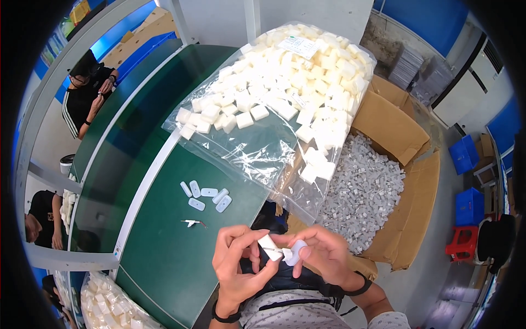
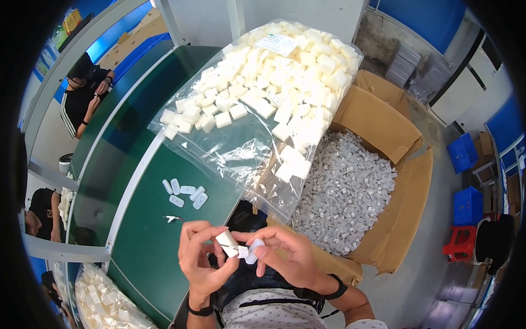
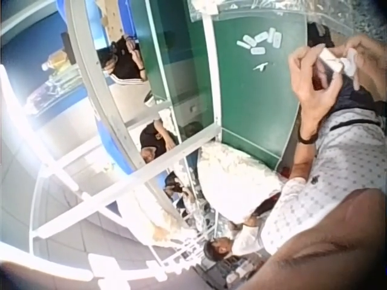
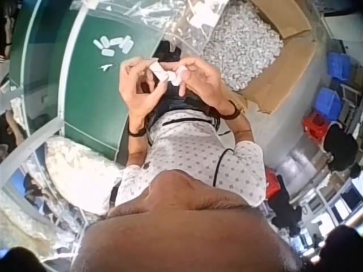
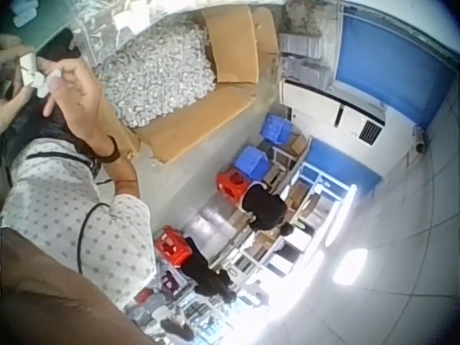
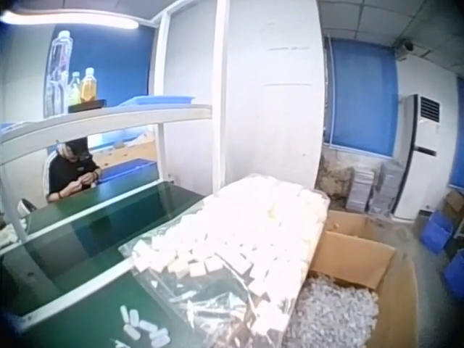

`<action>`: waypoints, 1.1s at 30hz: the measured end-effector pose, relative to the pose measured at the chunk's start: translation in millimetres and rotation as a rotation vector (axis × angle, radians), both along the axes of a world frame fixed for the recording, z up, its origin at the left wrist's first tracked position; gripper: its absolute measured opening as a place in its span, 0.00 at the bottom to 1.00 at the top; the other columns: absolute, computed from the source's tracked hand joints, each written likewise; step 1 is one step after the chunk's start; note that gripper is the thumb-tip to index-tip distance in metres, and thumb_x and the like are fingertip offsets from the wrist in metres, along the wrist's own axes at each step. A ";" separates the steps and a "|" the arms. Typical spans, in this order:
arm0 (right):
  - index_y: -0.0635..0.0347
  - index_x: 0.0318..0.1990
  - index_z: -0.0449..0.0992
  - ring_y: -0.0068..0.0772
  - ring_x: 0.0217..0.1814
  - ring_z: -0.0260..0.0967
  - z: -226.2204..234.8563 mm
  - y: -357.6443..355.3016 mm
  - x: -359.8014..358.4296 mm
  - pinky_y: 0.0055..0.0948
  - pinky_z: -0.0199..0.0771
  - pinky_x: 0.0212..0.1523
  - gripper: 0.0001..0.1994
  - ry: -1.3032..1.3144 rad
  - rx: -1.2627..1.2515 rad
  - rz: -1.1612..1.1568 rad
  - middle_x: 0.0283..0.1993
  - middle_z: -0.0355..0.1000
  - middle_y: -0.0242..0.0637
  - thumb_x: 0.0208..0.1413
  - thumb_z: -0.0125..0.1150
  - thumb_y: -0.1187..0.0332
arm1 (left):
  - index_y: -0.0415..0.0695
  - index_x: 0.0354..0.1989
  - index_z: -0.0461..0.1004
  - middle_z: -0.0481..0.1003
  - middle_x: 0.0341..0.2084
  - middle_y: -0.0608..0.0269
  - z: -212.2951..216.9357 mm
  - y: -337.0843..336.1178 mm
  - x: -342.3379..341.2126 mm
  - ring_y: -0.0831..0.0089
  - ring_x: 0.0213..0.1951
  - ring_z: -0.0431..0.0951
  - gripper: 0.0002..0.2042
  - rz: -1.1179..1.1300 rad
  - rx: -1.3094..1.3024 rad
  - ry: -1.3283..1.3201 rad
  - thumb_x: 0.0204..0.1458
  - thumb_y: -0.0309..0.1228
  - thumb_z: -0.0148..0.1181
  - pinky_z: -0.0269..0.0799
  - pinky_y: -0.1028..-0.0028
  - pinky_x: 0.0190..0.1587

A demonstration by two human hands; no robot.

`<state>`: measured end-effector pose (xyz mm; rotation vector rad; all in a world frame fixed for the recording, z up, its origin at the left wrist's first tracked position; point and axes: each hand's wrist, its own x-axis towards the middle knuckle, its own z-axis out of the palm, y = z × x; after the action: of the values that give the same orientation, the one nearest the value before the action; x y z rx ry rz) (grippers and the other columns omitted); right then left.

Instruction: The person is assembling small white plastic components by joining two pieces together and placing them on a conveyor belt.

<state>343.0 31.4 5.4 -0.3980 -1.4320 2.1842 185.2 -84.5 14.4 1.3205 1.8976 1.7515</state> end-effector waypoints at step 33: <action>0.67 0.43 0.79 0.21 0.27 0.74 13.4 -4.1 -10.5 0.22 0.71 0.32 0.09 -0.191 0.426 -0.308 0.42 0.78 0.41 0.58 0.67 0.73 | 0.34 0.47 0.80 0.77 0.42 0.53 -7.4 5.3 8.1 0.71 0.29 0.82 0.24 0.150 0.004 0.463 0.36 0.17 0.75 0.76 0.77 0.23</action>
<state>332.5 27.3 18.8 -0.6338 -1.7549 1.5826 193.2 -79.2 7.0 1.7466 2.2822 1.6154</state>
